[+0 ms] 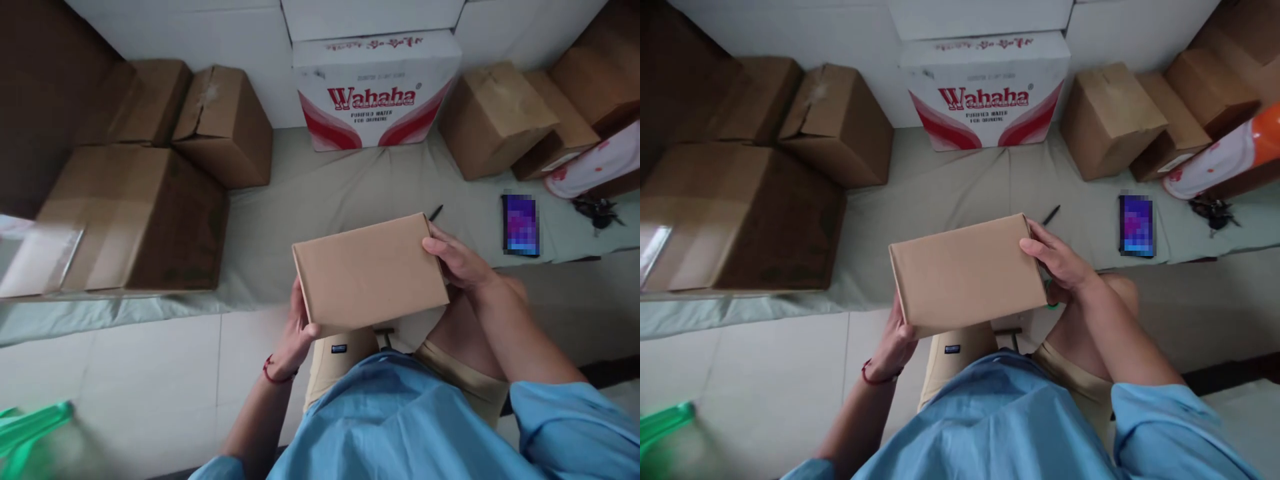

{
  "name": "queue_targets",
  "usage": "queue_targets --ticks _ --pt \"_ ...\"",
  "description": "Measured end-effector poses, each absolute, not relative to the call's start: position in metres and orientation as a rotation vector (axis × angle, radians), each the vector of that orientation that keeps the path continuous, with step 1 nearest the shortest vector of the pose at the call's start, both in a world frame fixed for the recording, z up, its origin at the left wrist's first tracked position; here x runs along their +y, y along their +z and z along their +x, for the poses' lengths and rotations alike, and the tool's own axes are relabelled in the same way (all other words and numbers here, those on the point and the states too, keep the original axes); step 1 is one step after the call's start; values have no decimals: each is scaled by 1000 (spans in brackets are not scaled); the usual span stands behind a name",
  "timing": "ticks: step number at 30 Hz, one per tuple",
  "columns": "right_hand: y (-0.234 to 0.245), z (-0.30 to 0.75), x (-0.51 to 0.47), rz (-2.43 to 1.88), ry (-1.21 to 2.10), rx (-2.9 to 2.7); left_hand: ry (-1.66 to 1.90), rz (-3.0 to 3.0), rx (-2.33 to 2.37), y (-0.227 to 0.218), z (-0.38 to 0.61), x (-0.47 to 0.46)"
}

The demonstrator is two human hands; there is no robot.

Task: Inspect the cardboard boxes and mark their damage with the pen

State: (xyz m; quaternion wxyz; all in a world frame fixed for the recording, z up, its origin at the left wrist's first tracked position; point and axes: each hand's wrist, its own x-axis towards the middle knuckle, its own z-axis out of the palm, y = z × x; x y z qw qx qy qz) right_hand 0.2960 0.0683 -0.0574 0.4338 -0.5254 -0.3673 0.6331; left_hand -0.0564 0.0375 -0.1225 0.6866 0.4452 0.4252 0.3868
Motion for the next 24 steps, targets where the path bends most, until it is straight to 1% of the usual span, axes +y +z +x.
queue_targets --ticks 4,10,13,16,19,24 --pt "-67 306 72 -1248 1560 -887 907 912 1025 -112 -42 40" --pt "-77 313 72 -1183 1560 -840 1020 805 1068 -115 -22 37" --pt "-78 317 76 -1072 1500 -783 1048 572 1036 -112 -20 36" --pt "-80 320 79 -923 1534 -789 1054 346 962 -114 -21 33" --pt "-84 319 78 -817 1614 -849 997 228 882 -126 -22 26" --pt "-89 316 79 -796 1651 -815 777 107 745 -138 -15 16"
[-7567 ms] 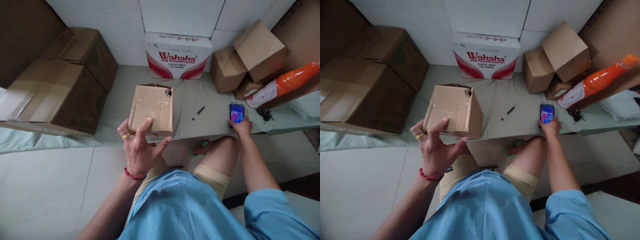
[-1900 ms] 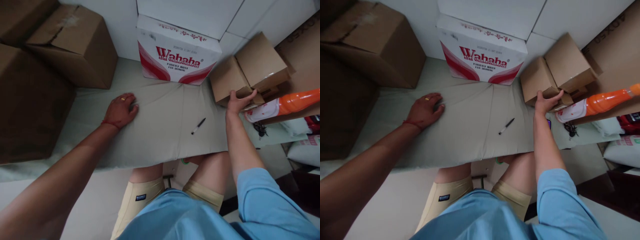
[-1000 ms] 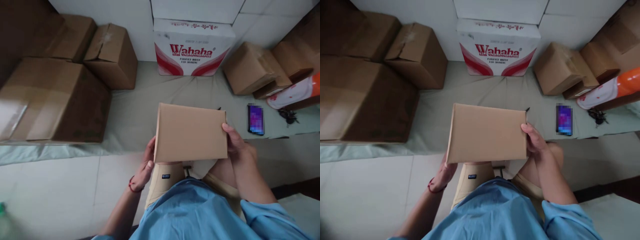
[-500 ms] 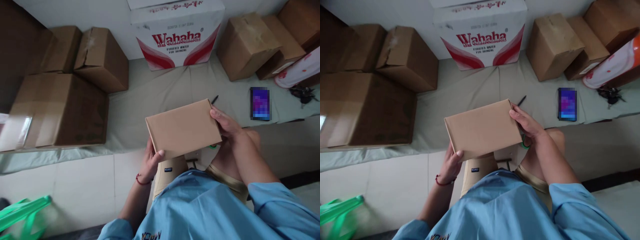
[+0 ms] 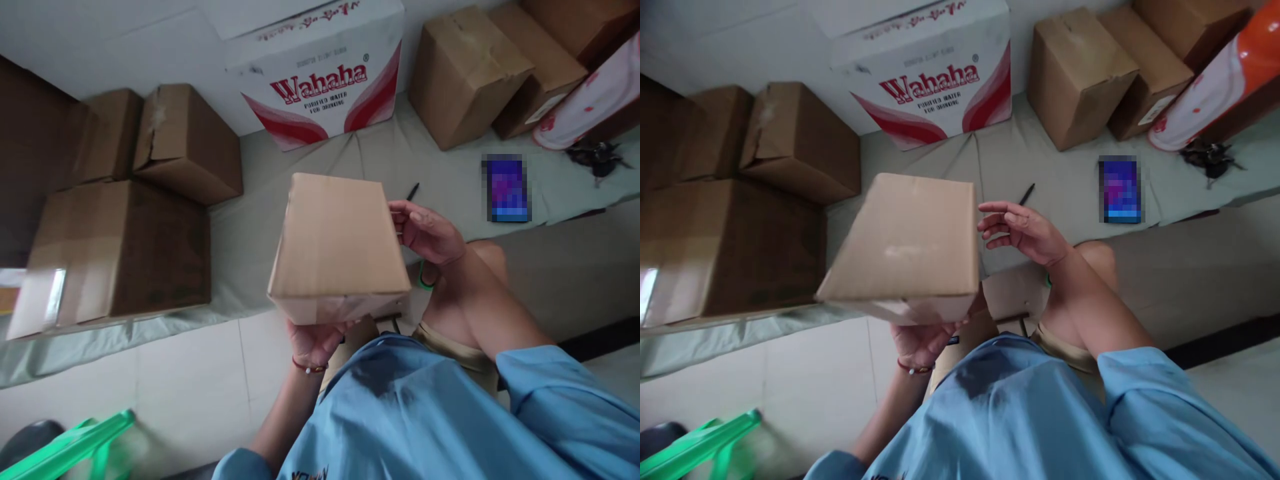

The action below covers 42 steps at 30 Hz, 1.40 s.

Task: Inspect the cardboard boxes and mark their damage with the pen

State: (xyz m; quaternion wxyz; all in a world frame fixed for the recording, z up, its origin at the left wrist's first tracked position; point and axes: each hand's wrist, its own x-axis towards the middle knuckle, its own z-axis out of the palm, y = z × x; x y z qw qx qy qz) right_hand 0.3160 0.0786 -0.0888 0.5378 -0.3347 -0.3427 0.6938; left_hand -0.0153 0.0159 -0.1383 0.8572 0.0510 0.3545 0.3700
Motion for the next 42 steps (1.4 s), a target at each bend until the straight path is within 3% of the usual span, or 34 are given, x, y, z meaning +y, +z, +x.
queue_targets --ticks 8,25,33,42 --pt "-87 320 85 -802 1533 -712 639 65 626 -108 1 25" --pt "-91 325 88 -836 1413 -607 600 94 666 -93 12 11" --pt "-95 329 90 -952 1280 -482 1094 657 1117 -65 19 9" --pt "-93 327 94 -1112 1396 -521 1269 1791 1443 -48 9 3"
